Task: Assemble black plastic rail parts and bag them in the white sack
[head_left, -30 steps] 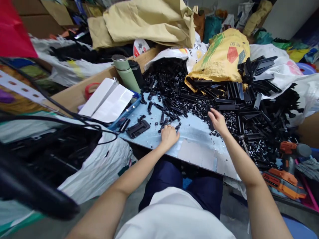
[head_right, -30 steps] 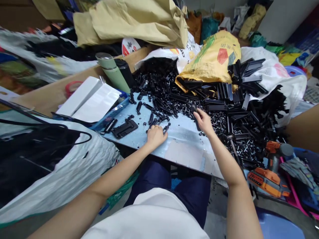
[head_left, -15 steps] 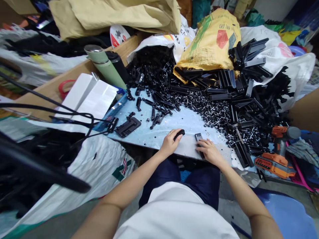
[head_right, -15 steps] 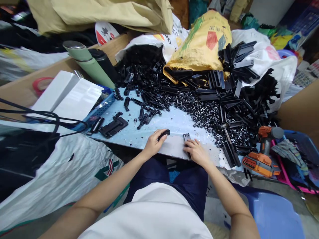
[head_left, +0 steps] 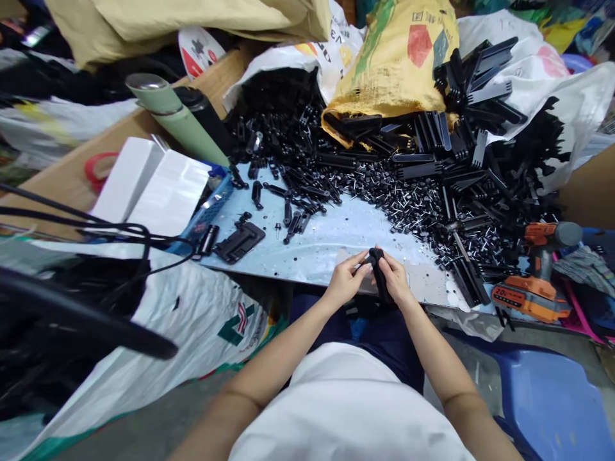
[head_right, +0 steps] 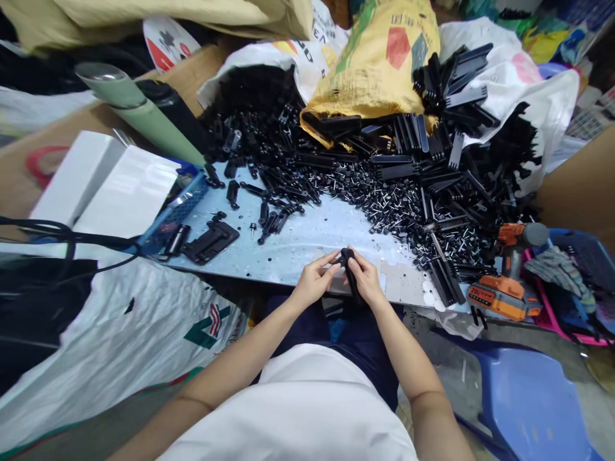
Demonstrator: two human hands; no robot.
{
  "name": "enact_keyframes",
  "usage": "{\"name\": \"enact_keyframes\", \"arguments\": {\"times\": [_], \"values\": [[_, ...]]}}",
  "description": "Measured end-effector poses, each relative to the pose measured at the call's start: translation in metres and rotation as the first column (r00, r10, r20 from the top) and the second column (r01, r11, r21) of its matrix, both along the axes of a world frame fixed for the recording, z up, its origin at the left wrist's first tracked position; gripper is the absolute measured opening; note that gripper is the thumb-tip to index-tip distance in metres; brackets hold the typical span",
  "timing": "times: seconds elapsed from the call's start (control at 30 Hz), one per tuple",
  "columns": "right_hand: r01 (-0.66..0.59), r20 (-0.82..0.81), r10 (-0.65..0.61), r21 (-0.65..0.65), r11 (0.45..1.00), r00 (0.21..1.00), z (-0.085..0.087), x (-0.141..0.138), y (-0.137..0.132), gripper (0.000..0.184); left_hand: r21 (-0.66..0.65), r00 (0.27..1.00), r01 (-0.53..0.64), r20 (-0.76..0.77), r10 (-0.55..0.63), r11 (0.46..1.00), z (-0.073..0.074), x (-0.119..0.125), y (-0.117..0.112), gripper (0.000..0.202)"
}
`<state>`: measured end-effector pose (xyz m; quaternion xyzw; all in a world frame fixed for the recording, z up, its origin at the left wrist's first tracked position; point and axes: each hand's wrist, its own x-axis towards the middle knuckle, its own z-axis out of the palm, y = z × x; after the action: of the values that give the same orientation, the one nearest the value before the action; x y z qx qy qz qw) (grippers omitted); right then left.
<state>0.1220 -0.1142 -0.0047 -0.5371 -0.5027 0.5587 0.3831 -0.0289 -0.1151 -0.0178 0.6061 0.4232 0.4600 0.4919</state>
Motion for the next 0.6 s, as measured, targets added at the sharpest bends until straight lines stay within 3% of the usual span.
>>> {"name": "enact_keyframes", "arguments": {"times": [0.1, 0.23, 0.43, 0.6], "values": [[-0.116, 0.119, 0.096, 0.180, 0.977, 0.988, 0.005, 0.014, -0.002, 0.064, 0.245, 0.992, -0.024, -0.114, 0.054, 0.969, 0.007, -0.001, 0.000, 0.041], [-0.256, 0.304, 0.141, 0.380, 0.889, 0.942, 0.008, 0.023, -0.003, 0.053, 0.435, 0.978, -0.025, -0.178, 0.113, 0.900, 0.014, -0.001, -0.002, 0.035], [-0.130, 0.283, -0.048, 0.576, 0.807, 0.958, 0.006, 0.003, -0.013, 0.050, 0.560, 0.946, -0.244, -0.044, 0.322, 0.792, 0.025, 0.014, -0.006, 0.028], [0.011, 0.262, -0.211, 0.603, 0.798, 0.942, -0.002, -0.017, -0.017, 0.053, 0.562, 0.949, -0.239, -0.037, 0.312, 0.792, 0.030, 0.017, 0.000, 0.028]]}}
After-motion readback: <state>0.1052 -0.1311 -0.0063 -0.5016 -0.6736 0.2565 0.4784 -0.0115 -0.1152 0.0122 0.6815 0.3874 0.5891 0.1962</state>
